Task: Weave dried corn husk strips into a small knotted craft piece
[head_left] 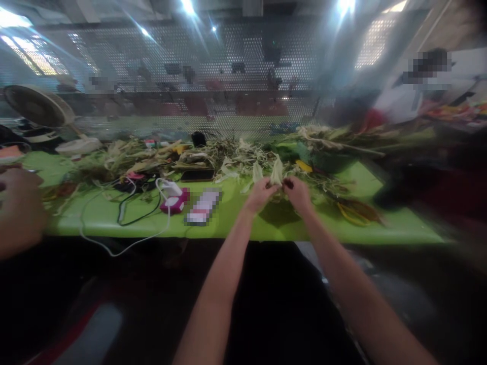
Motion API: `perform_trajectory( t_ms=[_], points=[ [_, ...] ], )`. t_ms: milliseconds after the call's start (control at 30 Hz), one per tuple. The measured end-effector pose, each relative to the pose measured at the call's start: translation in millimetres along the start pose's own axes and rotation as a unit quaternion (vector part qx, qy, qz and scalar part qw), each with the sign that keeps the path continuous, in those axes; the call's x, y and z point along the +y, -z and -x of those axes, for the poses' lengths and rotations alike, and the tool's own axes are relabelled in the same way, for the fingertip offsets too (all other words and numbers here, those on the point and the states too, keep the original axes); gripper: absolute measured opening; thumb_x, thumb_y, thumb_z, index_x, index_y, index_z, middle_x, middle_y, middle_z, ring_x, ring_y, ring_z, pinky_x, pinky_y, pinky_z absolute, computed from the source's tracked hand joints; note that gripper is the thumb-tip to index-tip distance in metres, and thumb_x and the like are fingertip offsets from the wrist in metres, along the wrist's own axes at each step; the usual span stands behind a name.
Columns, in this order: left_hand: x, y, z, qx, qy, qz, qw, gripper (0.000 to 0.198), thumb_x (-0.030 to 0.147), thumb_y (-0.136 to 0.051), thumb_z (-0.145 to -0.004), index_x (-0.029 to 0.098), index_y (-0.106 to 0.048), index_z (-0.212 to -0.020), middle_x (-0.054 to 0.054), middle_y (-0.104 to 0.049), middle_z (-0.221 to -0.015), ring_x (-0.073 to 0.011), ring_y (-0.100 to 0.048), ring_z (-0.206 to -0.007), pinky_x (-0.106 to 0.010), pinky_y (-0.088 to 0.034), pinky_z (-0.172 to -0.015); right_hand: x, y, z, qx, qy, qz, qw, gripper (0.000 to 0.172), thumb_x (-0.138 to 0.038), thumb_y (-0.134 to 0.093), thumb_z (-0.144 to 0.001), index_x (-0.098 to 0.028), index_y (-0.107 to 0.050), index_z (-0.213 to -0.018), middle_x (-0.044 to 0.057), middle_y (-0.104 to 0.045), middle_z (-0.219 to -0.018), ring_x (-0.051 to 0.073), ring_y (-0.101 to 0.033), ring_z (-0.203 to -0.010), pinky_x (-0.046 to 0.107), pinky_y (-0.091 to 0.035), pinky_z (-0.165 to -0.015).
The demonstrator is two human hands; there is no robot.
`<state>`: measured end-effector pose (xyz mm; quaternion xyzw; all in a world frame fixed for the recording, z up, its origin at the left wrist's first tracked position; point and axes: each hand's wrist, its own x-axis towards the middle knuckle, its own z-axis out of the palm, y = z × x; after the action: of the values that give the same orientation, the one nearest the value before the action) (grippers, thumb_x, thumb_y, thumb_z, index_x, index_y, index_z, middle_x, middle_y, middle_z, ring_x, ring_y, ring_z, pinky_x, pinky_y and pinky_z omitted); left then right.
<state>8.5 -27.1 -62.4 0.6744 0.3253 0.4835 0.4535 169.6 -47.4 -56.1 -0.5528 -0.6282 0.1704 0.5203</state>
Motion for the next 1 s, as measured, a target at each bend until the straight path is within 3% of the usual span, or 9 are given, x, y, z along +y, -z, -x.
perform_trajectory(
  t_ms=[67, 167, 333, 567, 667, 767, 833, 933, 1000],
  points=[
    [-1.2, 11.1, 1.1, 0.059, 0.004, 0.062, 0.996, 0.035, 0.049, -0.070, -0.077, 0.017, -0.063, -0.091, -0.003, -0.066, -0.083, -0.0136, -0.059, -0.073, -0.029, -0.045, -0.067, 4.8, 0.6, -2.5, 0.020, -0.029, -0.022, 0.999, 0.011, -0.030, -0.060, -0.071, -0.019, -0.061, -0.071, 0.001, -0.061, -0.067, 0.017, -0.050, -0.063, 0.028, -0.034, -0.062],
    [-1.5, 41.0, 5.4, 0.258, -0.019, 0.087, 0.962, 0.041, 0.060, -0.062, -0.080, 0.021, -0.060, -0.094, -0.006, -0.070, -0.094, -0.0183, -0.064, -0.092, -0.035, -0.049, -0.075, 13.5, 1.5, -7.6, 0.055, -0.080, -0.074, 0.992, 0.018, -0.037, -0.061, -0.070, -0.019, -0.058, -0.068, -0.001, -0.056, -0.058, 0.014, -0.045, -0.056, 0.027, -0.034, -0.056],
    [-1.1, 79.2, 12.1, 0.414, -0.029, 0.073, 0.907, 0.051, 0.073, -0.044, -0.082, 0.028, -0.057, -0.101, -0.006, -0.068, -0.100, -0.0208, -0.059, -0.111, -0.037, -0.046, -0.081, 27.5, 3.8, -16.1, 0.124, -0.155, -0.184, 0.963, 0.025, -0.044, -0.065, -0.067, -0.020, -0.057, -0.068, -0.004, -0.050, -0.054, 0.011, -0.042, -0.049, 0.025, -0.034, -0.047],
    [6.1, 82.4, 19.2, 0.545, -0.039, 0.026, 0.837, 0.045, 0.063, -0.051, -0.083, 0.025, -0.051, -0.106, -0.005, -0.063, -0.101, -0.0227, -0.054, -0.108, -0.035, -0.042, -0.084, 41.9, 31.5, -29.8, 0.233, -0.180, -0.305, 0.906, 0.034, -0.052, -0.063, -0.072, -0.024, -0.044, -0.069, -0.006, -0.043, -0.052, 0.011, -0.040, -0.045, 0.025, -0.035, -0.042],
    [6.7, 73.9, 16.6, 0.511, -0.036, 0.002, 0.859, 0.031, 0.050, -0.057, -0.084, 0.023, -0.053, -0.098, -0.003, -0.061, -0.093, -0.0181, -0.055, -0.092, -0.033, -0.044, -0.082, 36.8, 39.0, -30.8, 0.216, -0.162, -0.343, 0.900, 0.034, -0.053, -0.065, -0.071, -0.024, -0.046, -0.070, -0.005, -0.049, -0.058, 0.012, -0.045, -0.050, 0.025, -0.038, -0.045],
    [3.5, 53.7, 10.8, 0.394, -0.023, -0.007, 0.919, 0.017, 0.036, -0.064, -0.079, 0.021, -0.059, -0.087, 0.000, -0.061, -0.083, -0.0154, -0.055, -0.080, -0.030, -0.044, -0.078, 23.5, 31.3, -25.2, 0.144, -0.144, -0.368, 0.907, 0.033, -0.047, -0.074, -0.064, -0.023, -0.054, -0.072, -0.002, -0.057, -0.066, 0.013, -0.050, -0.056, 0.026, -0.041, -0.049],
    [0.7, 38.5, 7.3, 0.281, -0.014, -0.009, 0.960, 0.010, 0.029, -0.060, -0.080, 0.021, -0.062, -0.086, 0.000, -0.062, -0.082, -0.0146, -0.055, -0.079, -0.028, -0.044, -0.076, 13.1, 21.3, -18.8, 0.090, -0.134, -0.372, 0.914, 0.032, -0.043, -0.078, -0.059, -0.022, -0.058, -0.072, -0.002, -0.058, -0.066, 0.012, -0.051, -0.056, 0.026, -0.042, -0.050],
    [-2.1, 22.1, 3.8, 0.182, 0.000, -0.013, 0.983, 0.008, 0.026, -0.060, -0.078, 0.018, -0.062, -0.080, 0.000, -0.059, -0.076, -0.0134, -0.053, -0.074, -0.027, -0.042, -0.072, -0.6, 8.1, -8.6, 0.020, -0.119, -0.363, 0.924, 0.031, -0.040, -0.082, -0.057, -0.020, -0.061, -0.069, -0.004, -0.056, -0.063, 0.010, -0.048, -0.054, 0.025, -0.042, -0.053],
    [-3.3, 16.5, 2.3, 0.157, 0.005, -0.014, 0.987, 0.010, 0.026, -0.063, -0.075, 0.017, -0.062, -0.080, 0.001, -0.059, -0.074, -0.0126, -0.052, -0.072, -0.026, -0.042, -0.071, -7.5, 3.3, -3.4, -0.015, -0.111, -0.351, 0.930, 0.030, -0.038, -0.083, -0.056, -0.020, -0.064, -0.069, -0.003, -0.057, -0.063, 0.011, -0.048, -0.056, 0.025, -0.043, -0.056]
  ],
)
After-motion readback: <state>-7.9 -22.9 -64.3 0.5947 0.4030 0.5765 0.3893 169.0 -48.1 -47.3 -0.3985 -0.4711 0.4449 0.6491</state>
